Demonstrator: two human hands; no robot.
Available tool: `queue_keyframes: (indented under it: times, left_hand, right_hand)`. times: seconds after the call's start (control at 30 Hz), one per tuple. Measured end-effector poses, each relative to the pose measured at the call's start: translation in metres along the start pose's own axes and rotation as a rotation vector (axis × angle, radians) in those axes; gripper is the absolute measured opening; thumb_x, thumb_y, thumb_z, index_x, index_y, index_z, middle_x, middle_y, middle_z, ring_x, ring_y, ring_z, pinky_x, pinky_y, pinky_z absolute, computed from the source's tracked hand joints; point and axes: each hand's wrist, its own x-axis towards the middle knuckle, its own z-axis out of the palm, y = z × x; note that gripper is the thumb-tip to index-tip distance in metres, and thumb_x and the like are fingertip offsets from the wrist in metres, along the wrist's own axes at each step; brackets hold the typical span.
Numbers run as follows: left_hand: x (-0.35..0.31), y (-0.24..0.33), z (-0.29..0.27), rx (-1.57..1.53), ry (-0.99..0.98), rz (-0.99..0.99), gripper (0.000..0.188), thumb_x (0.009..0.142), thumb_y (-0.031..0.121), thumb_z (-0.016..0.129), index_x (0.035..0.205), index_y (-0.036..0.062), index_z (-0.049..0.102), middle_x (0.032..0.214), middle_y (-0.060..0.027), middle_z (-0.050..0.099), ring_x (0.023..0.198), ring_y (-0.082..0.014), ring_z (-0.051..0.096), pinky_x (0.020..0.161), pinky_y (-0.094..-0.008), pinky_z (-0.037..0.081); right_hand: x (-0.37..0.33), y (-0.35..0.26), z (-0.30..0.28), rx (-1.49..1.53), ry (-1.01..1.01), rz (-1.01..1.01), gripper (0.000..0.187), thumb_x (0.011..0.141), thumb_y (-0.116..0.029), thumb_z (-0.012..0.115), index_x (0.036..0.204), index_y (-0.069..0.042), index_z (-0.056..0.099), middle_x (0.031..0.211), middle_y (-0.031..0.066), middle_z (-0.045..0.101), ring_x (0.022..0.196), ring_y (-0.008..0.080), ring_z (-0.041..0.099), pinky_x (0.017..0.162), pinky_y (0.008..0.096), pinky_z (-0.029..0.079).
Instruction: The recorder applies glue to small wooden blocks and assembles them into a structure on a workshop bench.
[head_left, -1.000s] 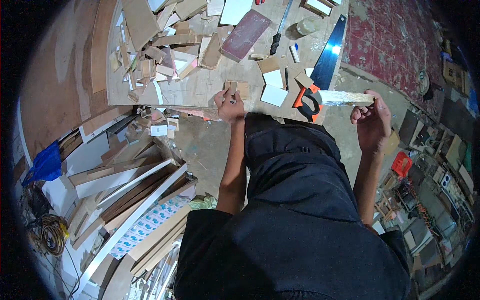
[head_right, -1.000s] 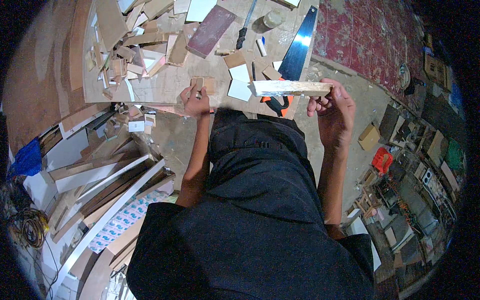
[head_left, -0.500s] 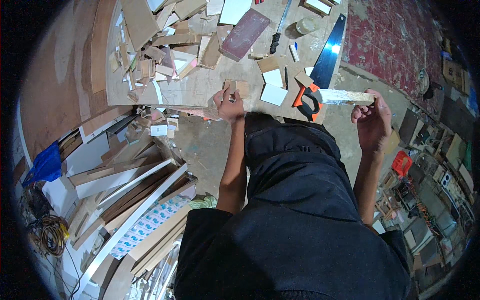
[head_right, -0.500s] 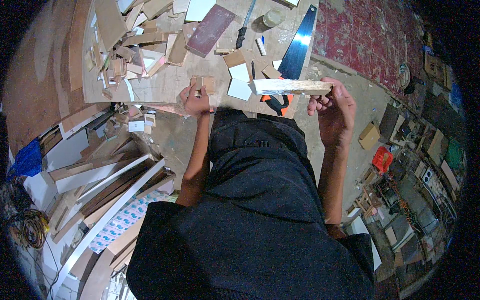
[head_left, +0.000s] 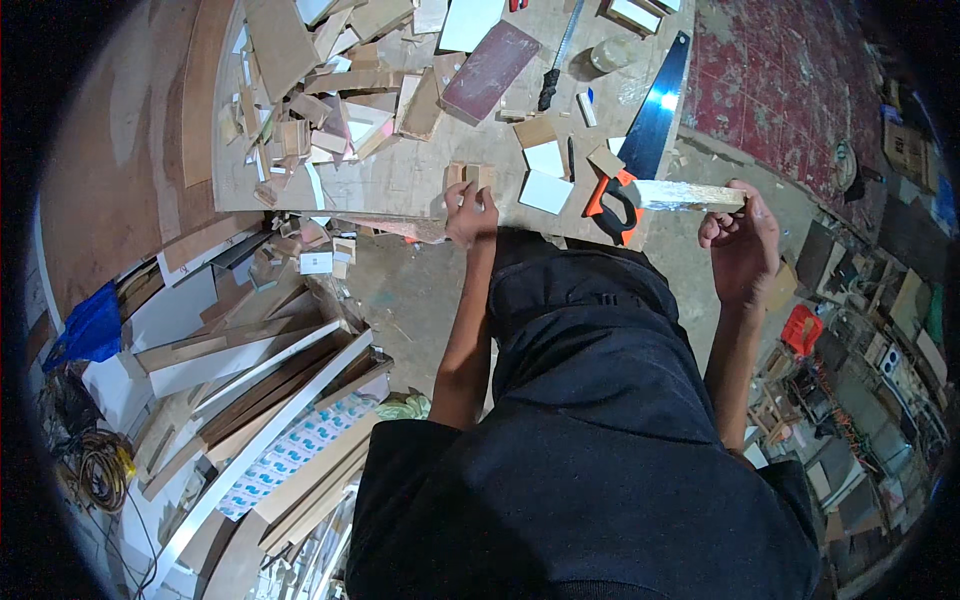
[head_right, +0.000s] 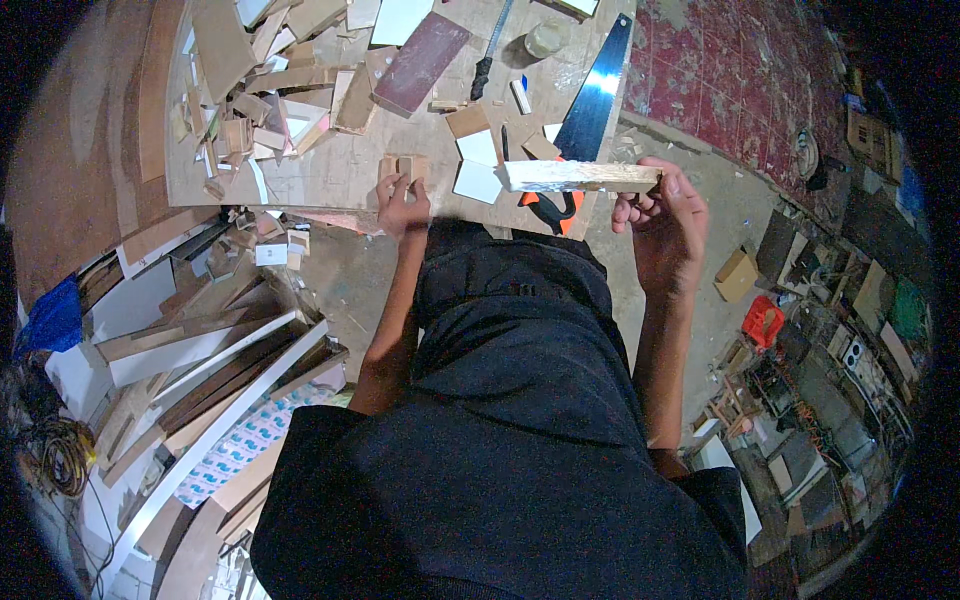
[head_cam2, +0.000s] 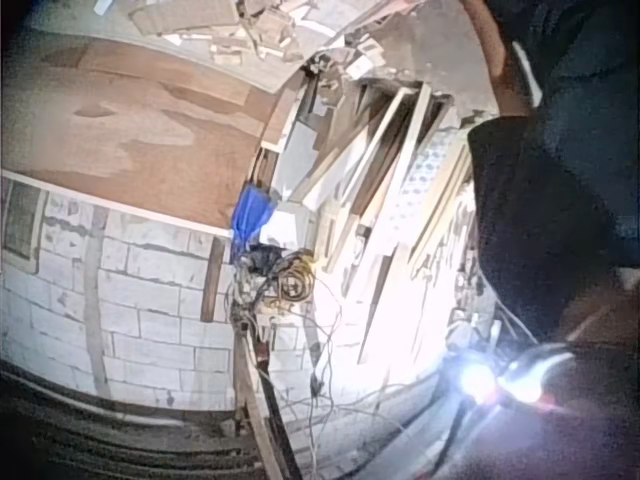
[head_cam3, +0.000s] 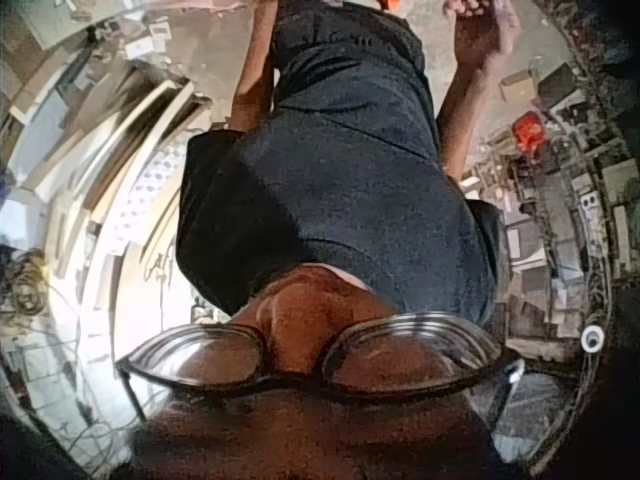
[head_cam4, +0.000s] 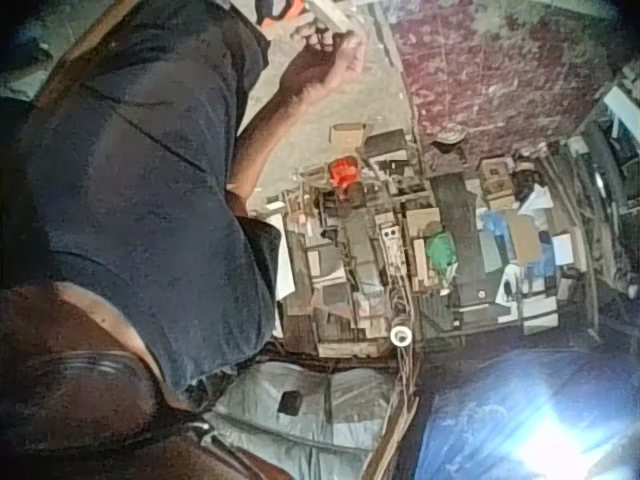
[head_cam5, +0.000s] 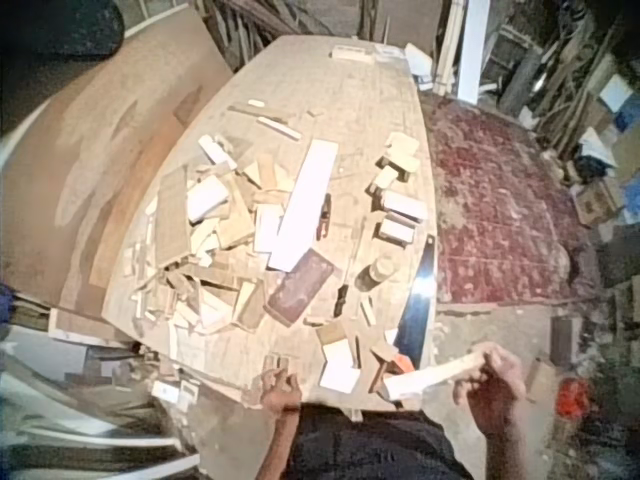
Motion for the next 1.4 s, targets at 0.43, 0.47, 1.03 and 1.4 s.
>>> queue_keyframes:
  times: [0.43, 0.47, 1.03, 1.4]
  left_hand:
    - [0.044, 0.031, 0.015, -0.125, -0.114, 0.022, 0.029, 0.07, 0.015, 0.07, 0.099, 0.0102, 0.068, 0.096, -0.0082, 0.06, 0.087, -0.0274, 0.061, 0.078, -0.0376, 0.05]
    - [0.055, 0.038, 0.019, -0.11, -0.168, 0.061, 0.032, 0.07, 0.016, 0.07, 0.101, 0.0097, 0.068, 0.097, -0.0086, 0.06, 0.087, -0.0279, 0.061, 0.079, -0.0375, 0.05]
    - [0.13, 0.075, 0.043, 0.024, -0.492, 0.222, 0.021, 0.072, 0.003, 0.066, 0.093, 0.0061, 0.064, 0.103, -0.013, 0.059, 0.085, -0.0326, 0.064, 0.073, -0.0375, 0.051]
    - [0.11, 0.179, -0.143, -1.35, -0.649, -0.542, 0.034, 0.072, 0.004, 0.076, 0.1, -0.0028, 0.057, 0.084, -0.0088, 0.064, 0.072, -0.012, 0.061, 0.062, -0.023, 0.048]
  right_hand:
    - [0.003, -0.002, -0.002, 0.003, 0.003, 0.007, 0.036, 0.095, -0.027, 0.049, 0.108, 0.006, 0.055, 0.079, 0.0137, 0.062, 0.061, 0.0175, 0.06, 0.053, 0.0278, 0.05]
    - [0.001, -0.003, -0.002, 0.001, 0.006, 0.005, 0.036, 0.095, -0.027, 0.049, 0.108, 0.006, 0.055, 0.079, 0.0137, 0.062, 0.061, 0.0175, 0.06, 0.053, 0.0278, 0.05]
    - [-0.003, 0.001, -0.008, 0.035, 0.051, -0.004, 0.035, 0.095, -0.025, 0.048, 0.109, 0.007, 0.055, 0.078, 0.013, 0.062, 0.06, 0.0172, 0.06, 0.052, 0.0277, 0.05]
    - [0.004, -0.01, -0.004, 0.052, 0.046, -0.054, 0.032, 0.094, -0.023, 0.05, 0.107, 0.006, 0.055, 0.075, 0.0126, 0.061, 0.059, 0.0173, 0.06, 0.052, 0.0268, 0.05]
